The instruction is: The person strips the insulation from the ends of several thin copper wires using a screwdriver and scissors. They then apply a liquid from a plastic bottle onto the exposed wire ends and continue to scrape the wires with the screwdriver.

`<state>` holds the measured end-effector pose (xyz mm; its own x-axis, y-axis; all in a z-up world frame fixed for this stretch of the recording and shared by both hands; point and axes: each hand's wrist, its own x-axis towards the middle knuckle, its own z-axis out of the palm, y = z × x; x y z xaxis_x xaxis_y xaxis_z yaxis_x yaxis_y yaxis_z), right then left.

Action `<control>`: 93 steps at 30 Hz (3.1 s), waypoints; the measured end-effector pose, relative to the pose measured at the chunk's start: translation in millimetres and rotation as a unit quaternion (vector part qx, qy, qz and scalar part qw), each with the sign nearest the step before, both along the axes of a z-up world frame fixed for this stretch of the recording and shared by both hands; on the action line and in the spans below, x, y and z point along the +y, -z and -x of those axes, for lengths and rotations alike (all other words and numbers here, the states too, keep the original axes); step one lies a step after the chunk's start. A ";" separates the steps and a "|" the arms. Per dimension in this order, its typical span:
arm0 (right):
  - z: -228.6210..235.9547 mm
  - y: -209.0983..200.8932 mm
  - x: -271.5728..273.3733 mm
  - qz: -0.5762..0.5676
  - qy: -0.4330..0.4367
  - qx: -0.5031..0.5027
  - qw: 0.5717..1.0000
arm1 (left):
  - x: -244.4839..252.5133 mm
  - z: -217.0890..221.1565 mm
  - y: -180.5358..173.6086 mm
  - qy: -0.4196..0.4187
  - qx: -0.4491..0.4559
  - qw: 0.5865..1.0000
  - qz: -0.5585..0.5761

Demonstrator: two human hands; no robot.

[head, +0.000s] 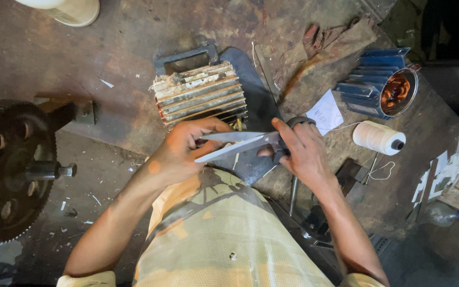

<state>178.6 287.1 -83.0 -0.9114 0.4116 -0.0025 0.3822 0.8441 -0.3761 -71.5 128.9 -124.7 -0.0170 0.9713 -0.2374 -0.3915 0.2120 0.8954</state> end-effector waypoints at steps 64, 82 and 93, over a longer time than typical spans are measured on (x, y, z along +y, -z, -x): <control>52.1 3.2 -74.5 0.290 0.331 0.369 0.819 | 48.8 -6.0 -44.6 0.102 0.165 0.981 -0.003; 15.4 1.5 -136.5 0.227 0.500 0.051 0.834 | 44.7 -70.8 -23.9 -0.065 -0.110 0.980 0.155; 34.9 -1.7 -139.2 0.215 0.520 0.016 0.827 | 39.5 -68.8 -23.4 -0.033 -0.068 0.985 0.153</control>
<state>143.6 147.9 -81.3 -0.0682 0.9400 -0.3344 0.8012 -0.1481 -0.5798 -2.7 168.4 -101.4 -0.0247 0.8517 -0.5234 -0.5253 0.4344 0.7317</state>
